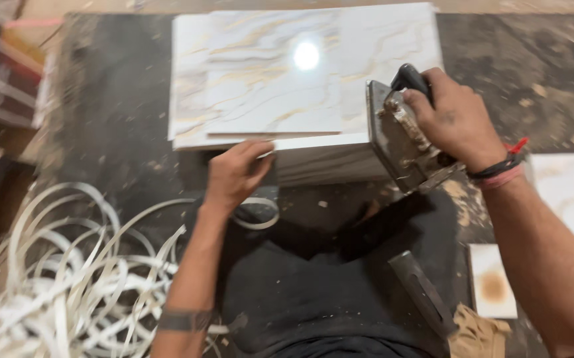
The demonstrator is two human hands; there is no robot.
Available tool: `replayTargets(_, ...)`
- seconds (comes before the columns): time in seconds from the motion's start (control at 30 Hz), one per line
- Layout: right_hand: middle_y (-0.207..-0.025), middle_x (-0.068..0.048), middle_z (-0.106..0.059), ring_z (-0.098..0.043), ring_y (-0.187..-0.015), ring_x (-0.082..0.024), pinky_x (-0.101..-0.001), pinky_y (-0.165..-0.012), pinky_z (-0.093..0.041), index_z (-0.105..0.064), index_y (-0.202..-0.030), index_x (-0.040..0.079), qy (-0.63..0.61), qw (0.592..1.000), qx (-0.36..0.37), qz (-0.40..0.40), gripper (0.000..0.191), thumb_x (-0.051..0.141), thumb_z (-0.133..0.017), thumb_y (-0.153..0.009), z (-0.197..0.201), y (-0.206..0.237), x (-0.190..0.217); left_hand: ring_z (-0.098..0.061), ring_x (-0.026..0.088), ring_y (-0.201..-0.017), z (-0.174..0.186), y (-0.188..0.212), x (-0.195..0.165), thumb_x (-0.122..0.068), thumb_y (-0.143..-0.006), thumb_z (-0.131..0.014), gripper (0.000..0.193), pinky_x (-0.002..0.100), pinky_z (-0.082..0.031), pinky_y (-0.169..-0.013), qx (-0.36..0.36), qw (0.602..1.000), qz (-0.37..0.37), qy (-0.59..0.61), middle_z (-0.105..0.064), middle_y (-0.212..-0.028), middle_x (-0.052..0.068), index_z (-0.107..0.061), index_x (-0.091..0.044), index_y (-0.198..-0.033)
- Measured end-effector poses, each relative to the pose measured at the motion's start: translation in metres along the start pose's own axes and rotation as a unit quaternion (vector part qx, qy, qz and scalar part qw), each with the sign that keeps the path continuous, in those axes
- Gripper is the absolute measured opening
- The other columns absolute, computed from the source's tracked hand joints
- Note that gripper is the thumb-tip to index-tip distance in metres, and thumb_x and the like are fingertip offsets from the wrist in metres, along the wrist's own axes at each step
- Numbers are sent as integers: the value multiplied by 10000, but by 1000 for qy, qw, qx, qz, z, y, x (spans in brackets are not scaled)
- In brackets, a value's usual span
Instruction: The person sits on the floor and applies white edge banding tape to the edges of marble-pattern furniture panels. They press the tape onto a panel edge with a hand-held edge banding iron, run the iron along the edge to bond it, then set the finished panel on a stack and take the next panel.
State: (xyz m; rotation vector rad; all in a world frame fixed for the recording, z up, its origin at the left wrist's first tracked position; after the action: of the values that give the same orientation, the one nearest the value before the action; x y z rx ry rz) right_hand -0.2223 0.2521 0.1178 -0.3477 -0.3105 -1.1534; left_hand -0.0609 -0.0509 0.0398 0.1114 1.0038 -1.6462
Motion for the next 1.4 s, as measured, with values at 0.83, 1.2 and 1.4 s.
replayTargets(0.83,-1197,-143,-725,-685,-1088,-362,-479,-908,-532,-689,-1283,193,52,929,84,-358,554,460,-729,-799,-75,261,-371,-723,162,-1184,-24,25,39,-57,-1085,-754,127,262,-585,-1019,116,989,82,41,-746,-1218,125,-681,17,-1159)
replayTargets(1.2,-1249,-178,-674,-639,-1167,-325,-446,-981,-505,-625,-1338,79,-43,980,-33,-190,537,399,-744,-923,-36,192,-296,-719,179,-1121,-23,7,30,-76,-960,-771,168,311,-563,-955,90,978,169,86,-749,-1204,111,-703,-3,-1095)
replayTargets(1.4,-1343,-67,-627,-593,-1239,-185,-352,-1009,-508,-566,-1380,62,-375,924,-74,-3,532,175,-778,-906,-30,79,-163,-731,192,-1056,-18,-2,12,-85,-923,-785,161,306,-561,-934,64,980,162,92,-759,-1154,104,-722,-11,-1052)
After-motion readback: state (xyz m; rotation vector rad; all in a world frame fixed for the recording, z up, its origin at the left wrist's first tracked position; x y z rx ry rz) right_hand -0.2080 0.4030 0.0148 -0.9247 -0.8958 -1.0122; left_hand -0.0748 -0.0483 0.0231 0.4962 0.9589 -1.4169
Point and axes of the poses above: each hand's wrist, its own y-axis away from the middle knuckle, its own z-axis out of the back of the hand, x = y × z, the point moved 7 cm from there along -y, towards the middle knuckle
